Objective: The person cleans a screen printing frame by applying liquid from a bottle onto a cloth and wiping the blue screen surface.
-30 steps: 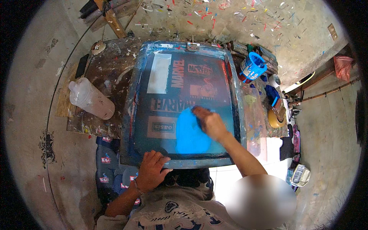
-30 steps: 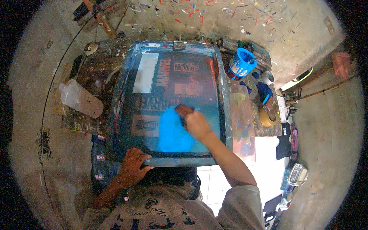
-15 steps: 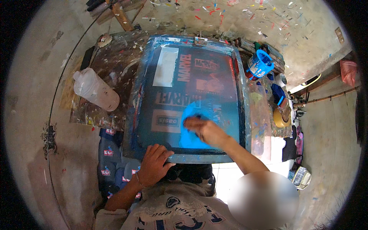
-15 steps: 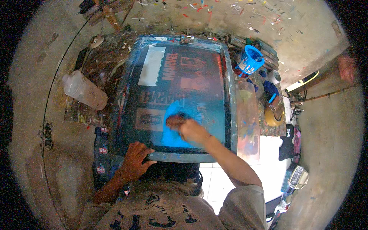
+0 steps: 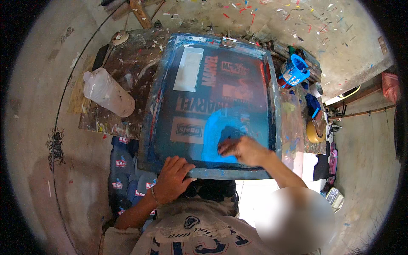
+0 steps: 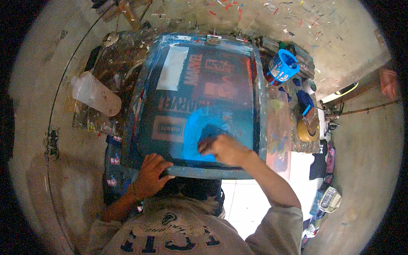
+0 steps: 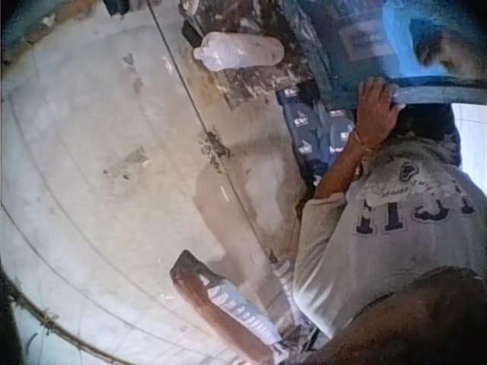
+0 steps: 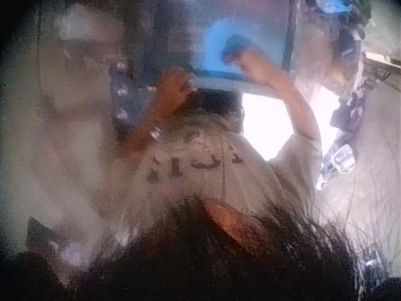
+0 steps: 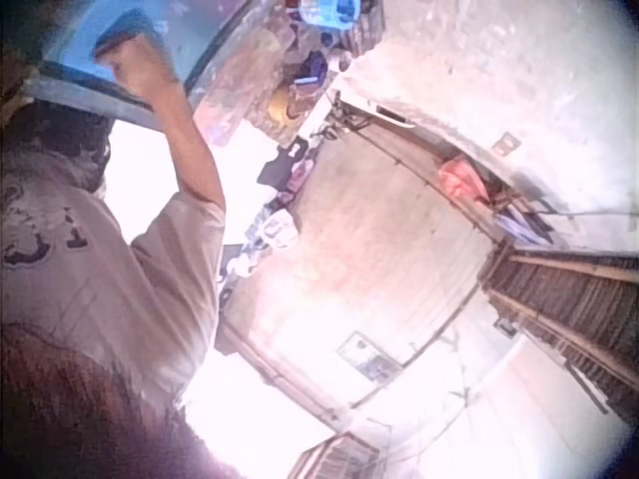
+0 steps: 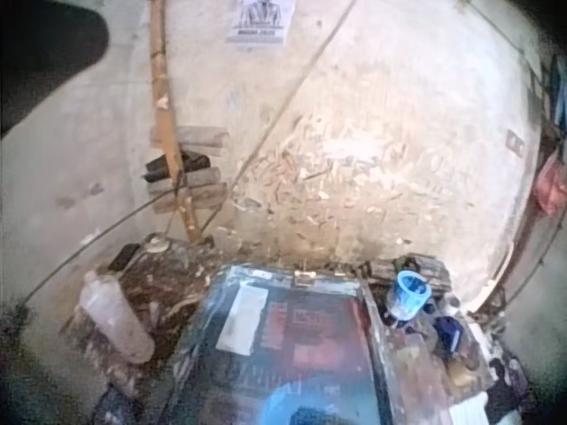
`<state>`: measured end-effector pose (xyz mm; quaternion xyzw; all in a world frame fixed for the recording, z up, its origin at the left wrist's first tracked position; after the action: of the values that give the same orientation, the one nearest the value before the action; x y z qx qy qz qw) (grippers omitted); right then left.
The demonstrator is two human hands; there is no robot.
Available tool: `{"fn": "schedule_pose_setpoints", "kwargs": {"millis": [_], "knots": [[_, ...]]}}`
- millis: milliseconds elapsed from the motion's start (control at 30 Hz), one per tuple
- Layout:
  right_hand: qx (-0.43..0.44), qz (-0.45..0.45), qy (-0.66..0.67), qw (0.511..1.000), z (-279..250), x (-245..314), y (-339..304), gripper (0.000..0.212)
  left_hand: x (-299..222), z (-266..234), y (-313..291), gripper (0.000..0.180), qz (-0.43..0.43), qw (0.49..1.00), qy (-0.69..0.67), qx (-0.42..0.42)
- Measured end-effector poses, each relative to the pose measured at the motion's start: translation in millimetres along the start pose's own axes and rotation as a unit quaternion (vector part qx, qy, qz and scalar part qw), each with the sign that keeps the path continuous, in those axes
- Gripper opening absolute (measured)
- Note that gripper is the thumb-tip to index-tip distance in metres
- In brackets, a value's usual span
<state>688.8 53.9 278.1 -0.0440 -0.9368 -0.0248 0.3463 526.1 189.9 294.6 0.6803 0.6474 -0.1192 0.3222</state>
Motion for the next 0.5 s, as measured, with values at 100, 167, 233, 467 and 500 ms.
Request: {"fn": "schedule_pose_setpoints", "kwargs": {"millis": [100, 167, 233, 467, 500], "knots": [[-0.141, 0.094, -0.048, 0.984, -26.5, -19.5, 32.3, 0.043, 0.4, -0.4, 1.9, 0.041, -0.005, 1.0, -0.002, 0.015], [-0.155, -0.005, -0.042, 0.987, -8.0, -10.1, 38.5, 0.04, -1.7, -2.6, 5.5, 0.04, 0.004, 1.0, -0.004, 0.02], [-0.091, -0.046, 0.003, 0.995, 14.9, 9.4, 32.4, 0.038, -1.3, -3.3, 4.2, 0.04, 0.002, 1.0, -0.004, 0.02], [-0.199, 0.04, -0.055, 0.978, -35.6, -33.3, 30.9, 0.039, -2.4, -2.2, 3.8, 0.04, 0.009, 1.0, -0.004, 0.012], [-0.261, 0.045, -0.061, 0.962, -38.5, -34.2, 42.8, 0.038, -2.3, -3.5, 5.0, 0.04, 0.004, 1.0, -0.008, 0.014]]}}
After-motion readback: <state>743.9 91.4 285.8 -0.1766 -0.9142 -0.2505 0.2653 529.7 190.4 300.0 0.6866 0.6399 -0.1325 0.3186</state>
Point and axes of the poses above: each hand's wrist, its own y-axis towards the middle knuckle, its own z-axis out of the palm, x = y × z, the point moved 7 cm from there along y, towards the middle knuckle, and after that the axes turned 9 degrees about -x, right-handed, at the moved point
